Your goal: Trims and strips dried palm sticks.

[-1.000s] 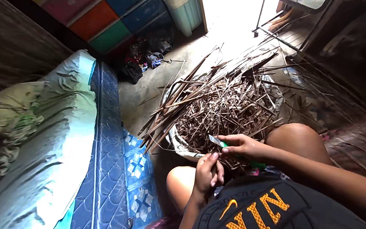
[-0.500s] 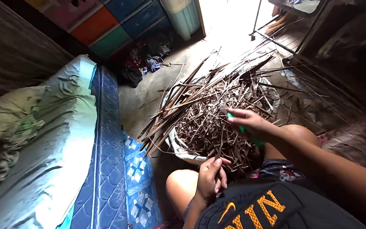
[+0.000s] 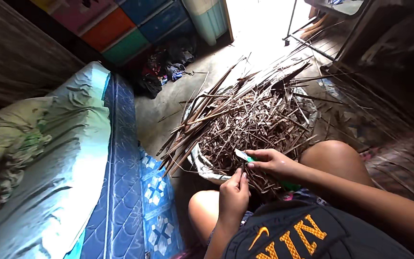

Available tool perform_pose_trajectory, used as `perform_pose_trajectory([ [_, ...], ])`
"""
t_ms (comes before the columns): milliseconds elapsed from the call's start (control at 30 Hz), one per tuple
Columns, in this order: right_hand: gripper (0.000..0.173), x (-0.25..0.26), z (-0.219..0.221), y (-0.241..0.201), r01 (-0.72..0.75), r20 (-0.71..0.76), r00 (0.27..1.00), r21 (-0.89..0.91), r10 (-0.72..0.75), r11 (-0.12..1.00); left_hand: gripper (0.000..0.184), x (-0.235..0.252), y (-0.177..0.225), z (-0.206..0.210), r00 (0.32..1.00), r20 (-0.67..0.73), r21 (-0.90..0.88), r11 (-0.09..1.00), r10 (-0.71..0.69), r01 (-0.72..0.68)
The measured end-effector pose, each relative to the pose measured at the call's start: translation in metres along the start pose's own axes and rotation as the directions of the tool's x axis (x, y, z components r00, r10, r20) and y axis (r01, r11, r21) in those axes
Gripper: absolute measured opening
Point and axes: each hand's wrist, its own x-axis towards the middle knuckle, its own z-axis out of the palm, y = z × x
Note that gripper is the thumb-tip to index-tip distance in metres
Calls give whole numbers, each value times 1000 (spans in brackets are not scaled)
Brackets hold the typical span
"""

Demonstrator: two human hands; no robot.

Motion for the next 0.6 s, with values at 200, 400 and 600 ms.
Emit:
perform_pose_trajectory([
  [200, 47, 7, -4, 3, -10, -32, 999, 13, 10, 1000, 33, -3, -2, 0, 1000, 20, -14, 1000, -7, 8],
  [400, 49, 23, -53, -4, -20, -245, 968, 138, 54, 990, 33, -14, -10, 3, 967, 209, -292, 935, -142, 201],
  [600, 51, 2, -1, -3, -92, 119, 989, 80, 82, 992, 28, -8, -2, -4, 929, 298, -551, 755, -218, 354],
])
